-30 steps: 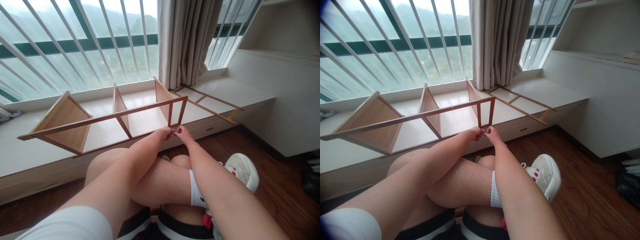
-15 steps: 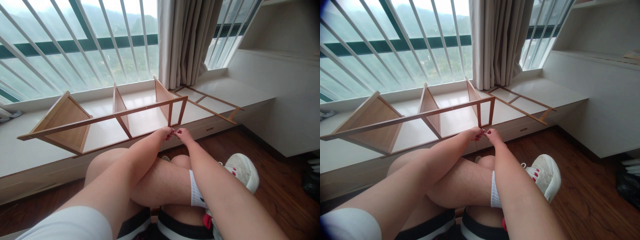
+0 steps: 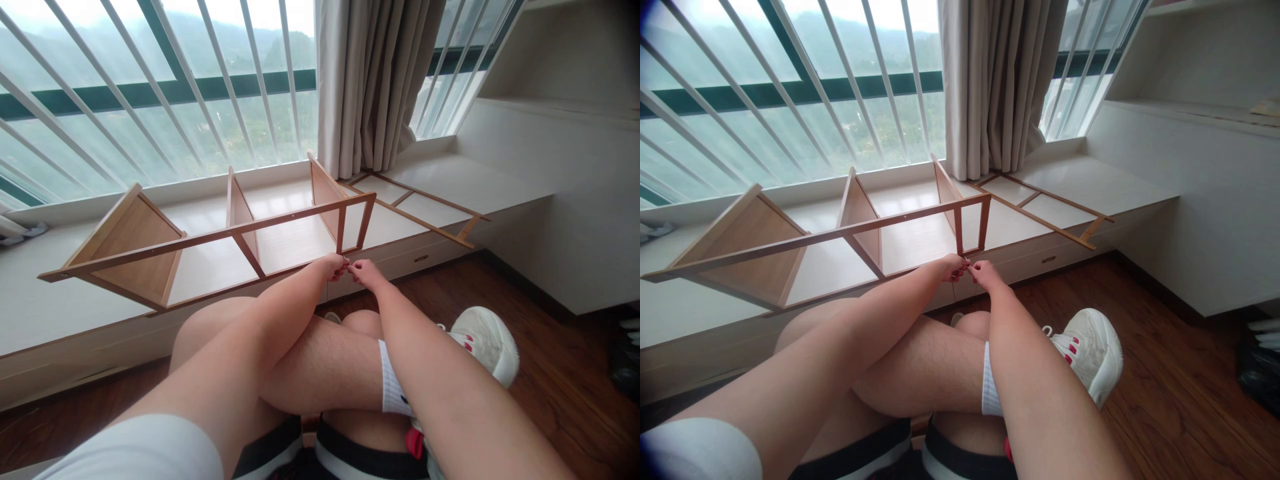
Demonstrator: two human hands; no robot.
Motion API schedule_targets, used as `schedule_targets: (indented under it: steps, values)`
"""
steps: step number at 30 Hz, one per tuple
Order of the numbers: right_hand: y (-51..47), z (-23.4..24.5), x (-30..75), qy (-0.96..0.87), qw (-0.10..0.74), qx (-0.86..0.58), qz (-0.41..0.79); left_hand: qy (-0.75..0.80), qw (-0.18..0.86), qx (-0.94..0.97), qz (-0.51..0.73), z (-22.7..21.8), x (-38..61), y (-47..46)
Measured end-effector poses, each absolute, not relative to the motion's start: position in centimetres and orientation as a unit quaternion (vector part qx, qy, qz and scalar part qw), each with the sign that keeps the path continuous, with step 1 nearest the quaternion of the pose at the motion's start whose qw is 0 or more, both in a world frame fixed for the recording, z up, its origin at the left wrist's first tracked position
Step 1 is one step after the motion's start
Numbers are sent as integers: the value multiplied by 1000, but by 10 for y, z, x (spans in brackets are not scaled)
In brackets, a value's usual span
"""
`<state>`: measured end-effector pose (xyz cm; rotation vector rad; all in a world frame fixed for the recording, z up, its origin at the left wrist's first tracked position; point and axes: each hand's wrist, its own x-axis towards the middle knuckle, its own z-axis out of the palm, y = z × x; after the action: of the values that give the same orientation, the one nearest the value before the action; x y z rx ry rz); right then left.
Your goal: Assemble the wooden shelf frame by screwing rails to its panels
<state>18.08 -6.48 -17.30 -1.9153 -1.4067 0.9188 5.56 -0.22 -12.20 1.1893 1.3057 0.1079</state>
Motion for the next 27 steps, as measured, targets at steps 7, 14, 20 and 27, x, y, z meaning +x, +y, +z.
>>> schedule_targets:
  steps: [7,14,20,27]
  values:
    - [-64,-173,183,-517,297,-745,300,563,655,501,45,-119,54,-2]
    - [-65,-164,184,-521,305,-765,225,558,663,497,46,-120,55,-2]
    - [-67,-156,182,-526,303,-769,202,557,666,494,47,-122,56,0]
    - [-67,-153,183,-522,287,-768,235,557,668,491,51,-121,55,-1]
